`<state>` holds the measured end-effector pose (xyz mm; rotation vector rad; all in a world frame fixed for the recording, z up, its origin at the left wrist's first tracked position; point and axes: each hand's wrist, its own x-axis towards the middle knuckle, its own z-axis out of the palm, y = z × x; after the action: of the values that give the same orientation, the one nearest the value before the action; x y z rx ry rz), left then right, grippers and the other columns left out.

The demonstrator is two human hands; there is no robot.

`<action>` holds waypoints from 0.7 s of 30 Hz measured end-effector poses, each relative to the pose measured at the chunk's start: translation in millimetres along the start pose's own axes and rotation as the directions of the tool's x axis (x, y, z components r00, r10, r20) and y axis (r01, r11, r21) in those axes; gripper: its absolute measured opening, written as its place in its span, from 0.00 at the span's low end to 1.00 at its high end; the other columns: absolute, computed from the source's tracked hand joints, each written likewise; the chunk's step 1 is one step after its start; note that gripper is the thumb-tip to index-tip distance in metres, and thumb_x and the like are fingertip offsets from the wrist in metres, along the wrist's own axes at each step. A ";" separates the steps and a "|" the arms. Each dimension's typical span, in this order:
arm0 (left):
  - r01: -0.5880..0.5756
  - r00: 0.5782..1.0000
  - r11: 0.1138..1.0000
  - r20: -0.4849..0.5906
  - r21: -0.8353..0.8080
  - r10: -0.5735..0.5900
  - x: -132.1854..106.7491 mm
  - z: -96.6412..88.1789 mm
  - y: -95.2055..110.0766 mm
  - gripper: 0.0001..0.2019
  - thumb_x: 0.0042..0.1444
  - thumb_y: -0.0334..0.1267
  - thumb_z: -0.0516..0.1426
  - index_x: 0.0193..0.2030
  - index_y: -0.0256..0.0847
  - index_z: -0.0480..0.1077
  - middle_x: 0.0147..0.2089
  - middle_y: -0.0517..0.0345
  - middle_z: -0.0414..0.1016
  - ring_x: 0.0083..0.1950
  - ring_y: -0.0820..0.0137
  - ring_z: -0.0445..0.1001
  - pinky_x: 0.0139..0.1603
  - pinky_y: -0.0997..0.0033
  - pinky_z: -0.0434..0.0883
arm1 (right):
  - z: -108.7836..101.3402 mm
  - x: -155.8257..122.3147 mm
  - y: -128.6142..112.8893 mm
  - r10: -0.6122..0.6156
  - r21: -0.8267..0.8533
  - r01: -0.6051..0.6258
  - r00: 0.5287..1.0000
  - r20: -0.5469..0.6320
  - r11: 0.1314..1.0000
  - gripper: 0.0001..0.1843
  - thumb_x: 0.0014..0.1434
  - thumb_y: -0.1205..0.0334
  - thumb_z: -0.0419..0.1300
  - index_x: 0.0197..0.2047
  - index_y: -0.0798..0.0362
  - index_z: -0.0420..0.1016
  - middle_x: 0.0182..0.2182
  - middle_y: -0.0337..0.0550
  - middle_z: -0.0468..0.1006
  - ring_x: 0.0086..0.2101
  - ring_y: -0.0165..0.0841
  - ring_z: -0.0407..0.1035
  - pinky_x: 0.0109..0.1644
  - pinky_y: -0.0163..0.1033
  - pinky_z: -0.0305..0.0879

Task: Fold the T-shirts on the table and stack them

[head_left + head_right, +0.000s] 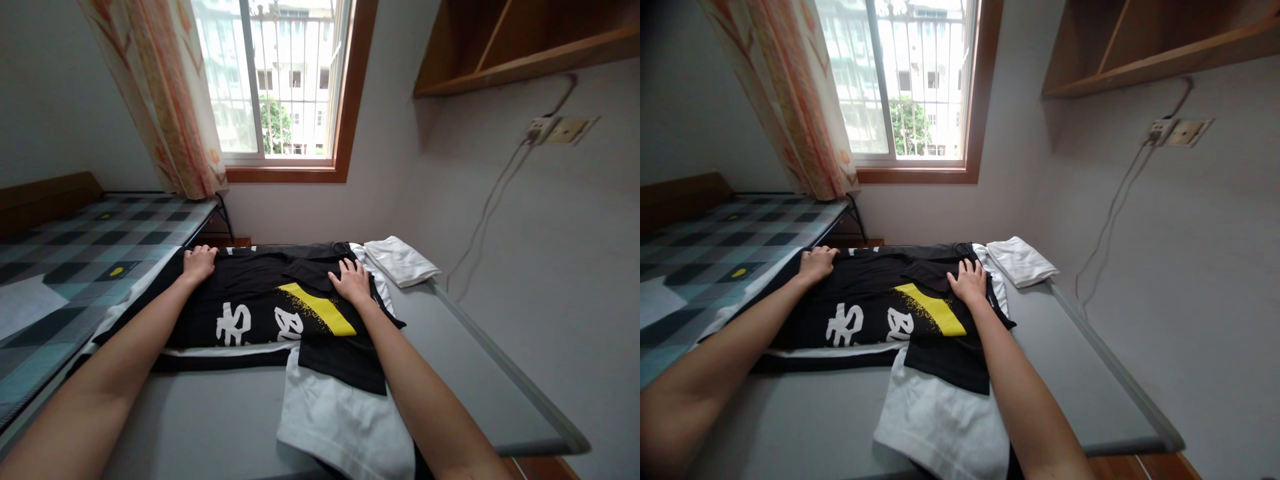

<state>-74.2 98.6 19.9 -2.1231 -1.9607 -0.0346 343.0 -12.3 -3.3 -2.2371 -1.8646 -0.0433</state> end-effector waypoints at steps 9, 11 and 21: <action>0.037 0.998 0.992 -0.050 0.118 -0.031 -9.2 -7.0 -33.2 0.20 0.56 0.32 0.49 0.54 0.35 0.72 0.55 0.36 0.71 0.59 0.48 0.65 0.55 0.50 0.59 | -7.6 2.7 8.1 0.002 0.187 0.040 0.975 -0.223 0.982 0.24 0.65 0.54 0.51 0.61 0.53 0.70 0.61 0.50 0.68 0.58 0.45 0.61 0.60 0.48 0.57; 0.035 0.997 0.991 -0.075 0.126 -0.026 -10.8 -13.0 -39.3 0.17 0.57 0.33 0.50 0.48 0.36 0.75 0.56 0.38 0.71 0.60 0.50 0.64 0.57 0.52 0.57 | -18.3 10.2 17.6 0.055 0.255 0.007 0.970 -0.235 0.967 0.21 0.65 0.57 0.51 0.57 0.51 0.74 0.57 0.49 0.72 0.54 0.43 0.66 0.57 0.46 0.61; 0.030 0.998 0.999 0.060 0.017 -0.031 -23.9 -32.9 -75.7 0.15 0.61 0.38 0.51 0.53 0.40 0.71 0.52 0.49 0.77 0.51 0.62 0.72 0.57 0.57 0.59 | -34.8 52.6 22.4 -0.044 0.140 0.059 0.993 -0.109 0.988 0.20 0.65 0.60 0.52 0.57 0.51 0.75 0.58 0.48 0.72 0.56 0.42 0.63 0.60 0.43 0.56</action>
<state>-146.0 73.5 60.0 -2.1077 -2.0203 0.0405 379.1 28.2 36.0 -2.0504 -1.8100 -0.0348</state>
